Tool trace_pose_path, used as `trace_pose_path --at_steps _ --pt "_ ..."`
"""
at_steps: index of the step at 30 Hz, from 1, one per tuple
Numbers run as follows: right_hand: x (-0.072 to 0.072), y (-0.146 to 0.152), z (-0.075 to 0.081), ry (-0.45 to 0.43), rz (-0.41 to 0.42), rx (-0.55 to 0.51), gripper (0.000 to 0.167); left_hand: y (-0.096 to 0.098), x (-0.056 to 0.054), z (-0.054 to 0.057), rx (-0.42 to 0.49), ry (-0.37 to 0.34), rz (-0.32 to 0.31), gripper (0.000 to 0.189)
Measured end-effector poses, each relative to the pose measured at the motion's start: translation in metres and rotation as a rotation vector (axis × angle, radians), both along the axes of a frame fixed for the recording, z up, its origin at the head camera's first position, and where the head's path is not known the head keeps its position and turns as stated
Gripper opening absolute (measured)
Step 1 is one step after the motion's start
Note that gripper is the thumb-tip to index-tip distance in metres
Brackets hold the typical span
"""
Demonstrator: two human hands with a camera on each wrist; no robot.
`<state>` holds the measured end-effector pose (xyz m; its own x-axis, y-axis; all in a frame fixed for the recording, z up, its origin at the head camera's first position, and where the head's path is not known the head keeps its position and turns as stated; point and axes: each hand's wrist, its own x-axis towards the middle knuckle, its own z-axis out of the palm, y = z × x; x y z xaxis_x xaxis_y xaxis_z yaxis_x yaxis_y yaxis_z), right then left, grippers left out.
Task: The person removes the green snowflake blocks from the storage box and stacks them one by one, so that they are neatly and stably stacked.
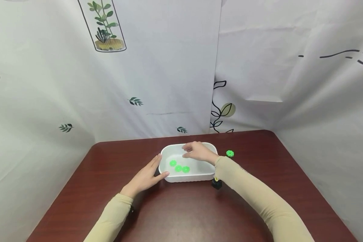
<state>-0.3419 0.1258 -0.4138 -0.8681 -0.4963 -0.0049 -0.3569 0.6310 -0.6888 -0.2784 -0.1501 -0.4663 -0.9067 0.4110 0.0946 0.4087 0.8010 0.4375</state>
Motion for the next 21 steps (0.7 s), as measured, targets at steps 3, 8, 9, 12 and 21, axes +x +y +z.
trace_pose_path --at_steps 3,8,9,12,21 --pt "0.004 -0.006 -0.006 0.039 0.052 0.022 0.043 0.000 0.000 0.000 -0.005 0.006 -0.001 0.096" --pt "0.008 -0.011 -0.018 0.104 0.100 0.066 0.039 0.000 0.001 0.000 -0.004 0.010 -0.006 0.096" --pt "0.008 -0.011 -0.020 0.116 0.101 0.069 0.039 0.000 0.001 0.000 -0.003 0.012 -0.007 0.096" --pt "0.008 -0.013 -0.021 0.143 0.088 0.070 0.037 0.000 0.001 0.000 -0.005 0.012 -0.002 0.096" --pt "0.009 -0.016 -0.031 0.162 0.072 0.022 0.035 0.001 0.001 0.002 0.009 -0.001 0.003 0.095"
